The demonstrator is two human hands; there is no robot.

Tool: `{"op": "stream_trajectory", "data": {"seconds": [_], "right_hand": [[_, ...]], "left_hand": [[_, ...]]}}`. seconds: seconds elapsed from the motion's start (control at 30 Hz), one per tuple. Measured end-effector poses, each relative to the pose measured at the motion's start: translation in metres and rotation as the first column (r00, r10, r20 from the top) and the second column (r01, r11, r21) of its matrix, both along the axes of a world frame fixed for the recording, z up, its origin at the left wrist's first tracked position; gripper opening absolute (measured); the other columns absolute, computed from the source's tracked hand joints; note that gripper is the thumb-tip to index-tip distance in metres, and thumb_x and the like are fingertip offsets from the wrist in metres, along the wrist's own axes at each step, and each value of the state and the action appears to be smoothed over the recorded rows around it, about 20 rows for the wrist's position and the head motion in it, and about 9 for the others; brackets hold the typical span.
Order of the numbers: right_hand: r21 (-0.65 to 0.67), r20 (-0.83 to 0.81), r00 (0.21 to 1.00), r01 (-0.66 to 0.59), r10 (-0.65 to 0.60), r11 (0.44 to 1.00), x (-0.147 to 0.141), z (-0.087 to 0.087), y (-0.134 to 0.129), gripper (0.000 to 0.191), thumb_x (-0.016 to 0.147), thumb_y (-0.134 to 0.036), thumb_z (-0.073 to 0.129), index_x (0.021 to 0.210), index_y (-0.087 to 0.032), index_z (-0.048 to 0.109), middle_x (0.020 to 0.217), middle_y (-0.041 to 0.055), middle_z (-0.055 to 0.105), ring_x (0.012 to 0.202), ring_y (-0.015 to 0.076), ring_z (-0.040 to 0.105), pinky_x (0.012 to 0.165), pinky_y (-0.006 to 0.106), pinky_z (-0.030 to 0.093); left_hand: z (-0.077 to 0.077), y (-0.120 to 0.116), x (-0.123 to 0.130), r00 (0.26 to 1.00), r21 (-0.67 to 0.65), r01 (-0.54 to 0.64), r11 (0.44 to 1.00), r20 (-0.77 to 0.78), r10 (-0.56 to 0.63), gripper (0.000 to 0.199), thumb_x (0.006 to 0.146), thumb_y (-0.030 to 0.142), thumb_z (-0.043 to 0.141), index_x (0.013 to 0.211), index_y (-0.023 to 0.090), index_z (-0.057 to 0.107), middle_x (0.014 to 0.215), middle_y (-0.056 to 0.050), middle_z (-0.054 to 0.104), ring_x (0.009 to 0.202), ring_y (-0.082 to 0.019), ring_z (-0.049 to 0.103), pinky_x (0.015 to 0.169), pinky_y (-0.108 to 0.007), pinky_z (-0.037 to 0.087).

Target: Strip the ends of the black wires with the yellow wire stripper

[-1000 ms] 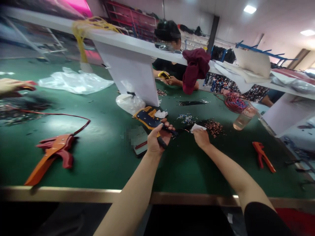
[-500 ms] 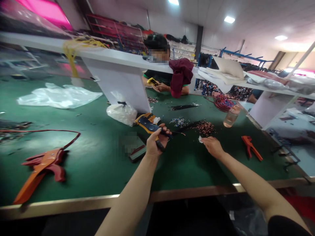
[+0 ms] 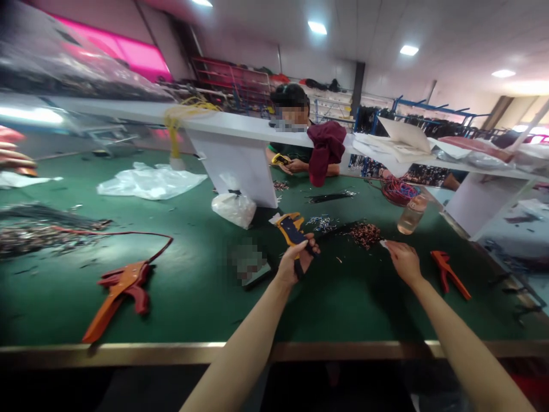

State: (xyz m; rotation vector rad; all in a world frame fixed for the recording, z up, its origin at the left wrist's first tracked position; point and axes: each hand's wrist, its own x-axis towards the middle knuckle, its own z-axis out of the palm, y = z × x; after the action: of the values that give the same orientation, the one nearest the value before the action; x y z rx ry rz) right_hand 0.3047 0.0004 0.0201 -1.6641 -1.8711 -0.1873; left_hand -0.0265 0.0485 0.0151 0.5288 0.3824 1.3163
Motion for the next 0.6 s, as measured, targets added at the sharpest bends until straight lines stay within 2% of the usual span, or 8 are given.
{"op": "stream_trajectory", "data": {"seconds": [0.1, 0.17, 0.23, 0.33, 0.43, 0.5, 0.6], "right_hand": [[-0.043, -0.114, 0.993, 0.013, -0.018, 0.999, 0.002, 0.004, 0.001, 0.031, 0.089, -0.035, 0.053, 0.109, -0.023, 0.075, 0.120, 0.0157, 0.074, 0.110, 0.0352, 0.067, 0.096, 0.060, 0.049], [-0.105, -0.203, 0.979, -0.055, 0.033, 0.993, -0.010, 0.002, -0.001, 0.033, 0.088, -0.041, 0.055, 0.107, -0.024, 0.075, 0.116, 0.0146, 0.075, 0.108, 0.0337, 0.068, 0.098, 0.056, 0.049], [-0.191, -0.308, 0.946, -0.169, 0.104, 0.967, -0.032, -0.002, -0.005, 0.036, 0.088, -0.048, 0.054, 0.104, -0.023, 0.076, 0.104, 0.0127, 0.077, 0.098, 0.0305, 0.070, 0.092, 0.048, 0.053], [-0.328, -0.479, 0.863, -0.346, 0.162, 0.879, -0.072, -0.008, -0.009, 0.048, 0.092, -0.057, 0.048, 0.099, -0.019, 0.077, 0.076, 0.0077, 0.074, 0.072, 0.0236, 0.069, 0.069, 0.036, 0.055], [-0.401, -0.628, 0.761, -0.495, 0.163, 0.771, -0.106, -0.014, -0.009, 0.064, 0.090, -0.069, 0.043, 0.087, -0.015, 0.077, 0.057, 0.0025, 0.062, 0.053, 0.0166, 0.056, 0.054, 0.029, 0.046], [-0.419, -0.704, 0.697, -0.563, 0.137, 0.712, -0.120, -0.017, -0.008, 0.067, 0.087, -0.074, 0.044, 0.085, -0.014, 0.076, 0.053, -0.0005, 0.054, 0.049, 0.0135, 0.047, 0.049, 0.026, 0.039], [-0.429, -0.777, 0.625, -0.617, 0.079, 0.660, -0.128, -0.019, -0.009, 0.061, 0.080, -0.073, 0.057, 0.079, -0.015, 0.073, 0.055, -0.0026, 0.049, 0.051, 0.0114, 0.040, 0.049, 0.024, 0.031]], "left_hand": [[-0.002, -0.003, 0.004, 0.999, 0.001, 0.034, 0.999, -0.029, -0.034, 0.030, 0.063, 0.020, 0.081, 0.089, 0.011, 0.069, 0.072, -0.002, 0.064, 0.065, -0.014, 0.061, 0.067, -0.029, 0.051], [-0.003, -0.005, 0.006, 0.997, 0.001, 0.056, 0.998, -0.045, -0.056, 0.030, 0.064, 0.021, 0.081, 0.090, 0.012, 0.069, 0.072, -0.002, 0.064, 0.066, -0.014, 0.061, 0.068, -0.030, 0.051], [-0.004, -0.007, 0.008, 0.995, -0.001, 0.074, 0.997, -0.065, -0.074, 0.031, 0.064, 0.022, 0.081, 0.091, 0.013, 0.070, 0.074, -0.003, 0.064, 0.067, -0.014, 0.061, 0.070, -0.030, 0.051], [-0.007, -0.011, 0.011, 0.989, -0.004, 0.098, 0.995, -0.115, -0.098, 0.033, 0.062, 0.024, 0.083, 0.091, 0.012, 0.071, 0.075, -0.003, 0.064, 0.067, -0.014, 0.061, 0.069, -0.030, 0.050], [-0.011, -0.014, 0.014, 0.972, -0.012, 0.140, 0.990, -0.187, -0.140, 0.037, 0.060, 0.026, 0.086, 0.091, 0.011, 0.073, 0.073, -0.004, 0.065, 0.066, -0.015, 0.062, 0.067, -0.030, 0.049], [-0.014, -0.016, 0.016, 0.951, -0.012, 0.175, 0.985, -0.255, -0.172, 0.039, 0.058, 0.027, 0.088, 0.091, 0.012, 0.074, 0.073, -0.004, 0.066, 0.066, -0.015, 0.062, 0.067, -0.029, 0.048], [-0.016, -0.020, 0.018, 0.889, 0.003, 0.252, 0.968, -0.396, -0.231, 0.044, 0.054, 0.033, 0.091, 0.091, 0.014, 0.076, 0.072, -0.003, 0.066, 0.066, -0.015, 0.060, 0.067, -0.029, 0.047]]}}
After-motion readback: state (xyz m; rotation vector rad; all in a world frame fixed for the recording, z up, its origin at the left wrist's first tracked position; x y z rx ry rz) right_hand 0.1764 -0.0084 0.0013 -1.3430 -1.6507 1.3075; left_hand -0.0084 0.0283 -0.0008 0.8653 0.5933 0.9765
